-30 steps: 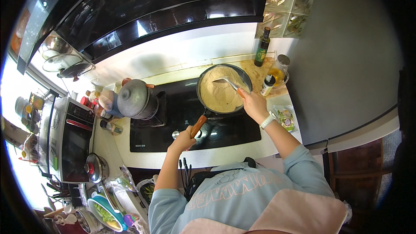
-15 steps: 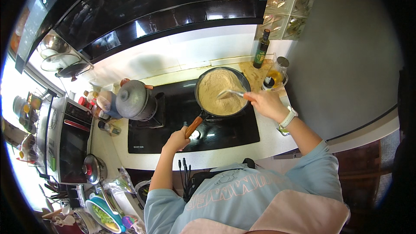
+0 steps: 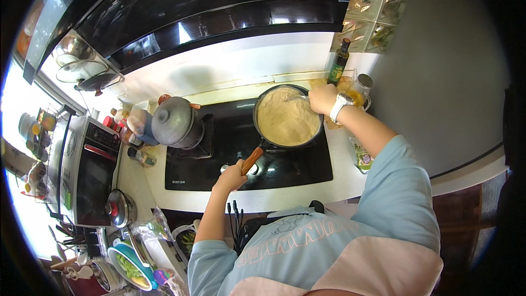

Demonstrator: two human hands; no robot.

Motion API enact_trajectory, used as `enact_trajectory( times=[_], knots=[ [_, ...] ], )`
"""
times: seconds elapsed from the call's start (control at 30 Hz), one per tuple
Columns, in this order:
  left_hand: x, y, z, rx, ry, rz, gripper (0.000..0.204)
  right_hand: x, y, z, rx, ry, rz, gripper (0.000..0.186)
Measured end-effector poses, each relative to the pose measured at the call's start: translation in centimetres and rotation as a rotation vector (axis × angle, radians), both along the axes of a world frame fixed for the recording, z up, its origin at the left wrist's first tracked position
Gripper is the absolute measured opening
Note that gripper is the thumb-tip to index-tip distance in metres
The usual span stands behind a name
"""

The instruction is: The person stirs a thick, light-colored mixture in a pan on an electric stovetop using a spatula. The person holds the pan handle with the left hand and stirs continuously with the right hand.

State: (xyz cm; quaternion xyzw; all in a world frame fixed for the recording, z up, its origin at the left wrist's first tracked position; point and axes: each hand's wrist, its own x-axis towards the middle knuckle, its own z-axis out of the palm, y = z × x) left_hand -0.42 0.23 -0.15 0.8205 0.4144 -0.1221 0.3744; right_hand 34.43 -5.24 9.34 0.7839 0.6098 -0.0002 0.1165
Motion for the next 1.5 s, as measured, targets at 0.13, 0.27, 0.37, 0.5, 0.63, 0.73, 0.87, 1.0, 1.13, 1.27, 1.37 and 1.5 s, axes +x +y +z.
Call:
enact_trajectory(
  times=[0.13,0.27,0.37,0.5,0.63,0.73,0.87,1.0,1.13,1.27,1.37,1.5],
  knots=[
    [0.0,-0.2,-0.1,0.026,-0.041,-0.003,0.038,2.9,1.5,2.3,-0.257,0.224,-0.239,0.027],
    [0.0,-0.1,-0.2,-0.001,-0.033,0.012,0.038,6.6,0.4,3.1,-0.531,0.555,-0.439,0.020],
    [0.0,0.0,-0.2,-0.005,-0.016,0.005,0.039,8.4,-2.2,1.6,-0.550,0.894,-0.703,0.025],
    [0.0,0.0,0.1,-0.011,-0.031,-0.001,0.039,8.5,-4.6,-2.1,-0.613,1.084,-0.793,0.030],
    [0.2,0.0,0.6,-0.043,-0.019,-0.012,0.042,6.2,-6.4,-6.0,-0.421,1.448,-0.935,0.023],
    [0.1,0.0,0.7,-0.052,-0.023,-0.004,0.044,4.2,-6.6,-7.8,-0.295,1.642,-0.902,0.023],
    [0.0,0.0,0.6,-0.092,-0.024,0.018,0.046,2.8,-6.8,-7.7,-0.190,1.604,-0.856,0.020],
    [0.1,-0.1,0.5,-0.046,-0.021,0.005,0.045,3.2,-8.1,-5.9,-0.117,1.578,-0.791,0.022],
    [-0.1,-0.2,0.5,-0.030,-0.036,0.013,0.044,2.5,-8.9,-4.9,0.065,1.170,-0.441,0.032],
    [0.0,-0.2,0.4,-0.040,-0.026,0.024,0.043,-0.2,-10.1,-3.9,0.390,0.449,0.070,0.035],
    [0.0,-0.3,0.3,-0.059,-0.030,0.029,0.044,-0.4,-11.1,-1.1,0.316,0.141,0.172,0.031],
    [0.0,-0.3,0.3,-0.046,-0.027,0.019,0.044,0.8,-10.3,1.9,0.312,-0.040,0.239,0.034]
  ],
)
